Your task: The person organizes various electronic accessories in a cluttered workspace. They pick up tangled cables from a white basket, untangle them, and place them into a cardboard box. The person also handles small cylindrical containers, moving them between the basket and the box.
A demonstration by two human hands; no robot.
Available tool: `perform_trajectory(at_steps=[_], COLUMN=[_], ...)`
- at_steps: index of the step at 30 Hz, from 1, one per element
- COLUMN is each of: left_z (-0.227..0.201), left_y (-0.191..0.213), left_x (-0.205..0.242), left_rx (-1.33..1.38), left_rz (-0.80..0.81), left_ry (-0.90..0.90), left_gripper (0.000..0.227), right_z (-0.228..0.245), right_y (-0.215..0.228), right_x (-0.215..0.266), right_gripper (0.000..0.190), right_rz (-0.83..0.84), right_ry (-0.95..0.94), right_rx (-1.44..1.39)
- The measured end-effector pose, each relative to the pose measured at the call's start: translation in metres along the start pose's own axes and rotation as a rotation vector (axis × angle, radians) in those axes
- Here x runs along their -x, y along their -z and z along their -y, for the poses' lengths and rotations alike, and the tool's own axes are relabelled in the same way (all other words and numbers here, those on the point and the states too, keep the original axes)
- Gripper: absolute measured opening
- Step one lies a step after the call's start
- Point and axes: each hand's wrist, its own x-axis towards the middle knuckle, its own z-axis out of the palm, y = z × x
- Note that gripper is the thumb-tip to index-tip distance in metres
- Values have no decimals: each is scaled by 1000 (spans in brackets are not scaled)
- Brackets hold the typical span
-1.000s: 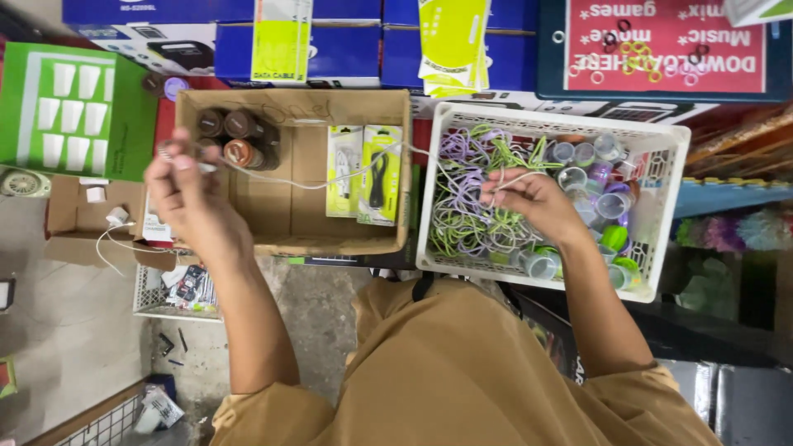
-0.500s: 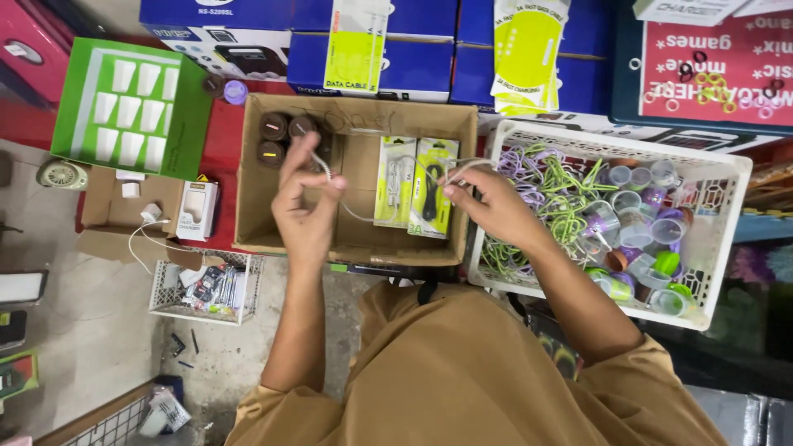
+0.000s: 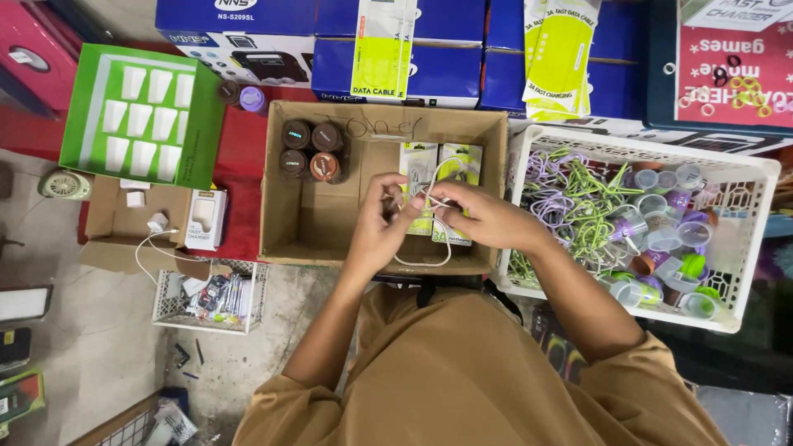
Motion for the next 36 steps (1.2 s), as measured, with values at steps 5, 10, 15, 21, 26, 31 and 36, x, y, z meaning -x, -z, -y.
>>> perform_trajectory(at_steps=[5, 10, 15, 21, 26, 31, 36], left_z=[-27, -12, -27, -4, 17, 24, 2], left_y=[2, 7, 8, 4, -1, -9, -7], left_x=[0, 0, 1, 9, 15, 21, 24], left_rx=[-116, -241, -250, -233, -99, 75, 174], left_rz=[67, -44, -49, -48, -68, -95, -4], left_ry=[-62, -215, -78, -189, -79, -18, -83], left_gripper=[49, 43, 24, 16, 15, 18, 26], right_z=[-1, -1, 12, 11, 3, -23, -48], right_y=[-11, -25, -31, -45, -62, -72, -85], right_x=[0, 0, 0, 5, 8, 10, 9], right_gripper=[42, 47, 29, 24, 27, 31, 47], right_rz=[-62, -184, -364, -480, -575, -653, -624], right_ry=[84, 78, 92, 154, 208, 321, 309], right_rx=[0, -69, 98, 217, 307, 398, 359])
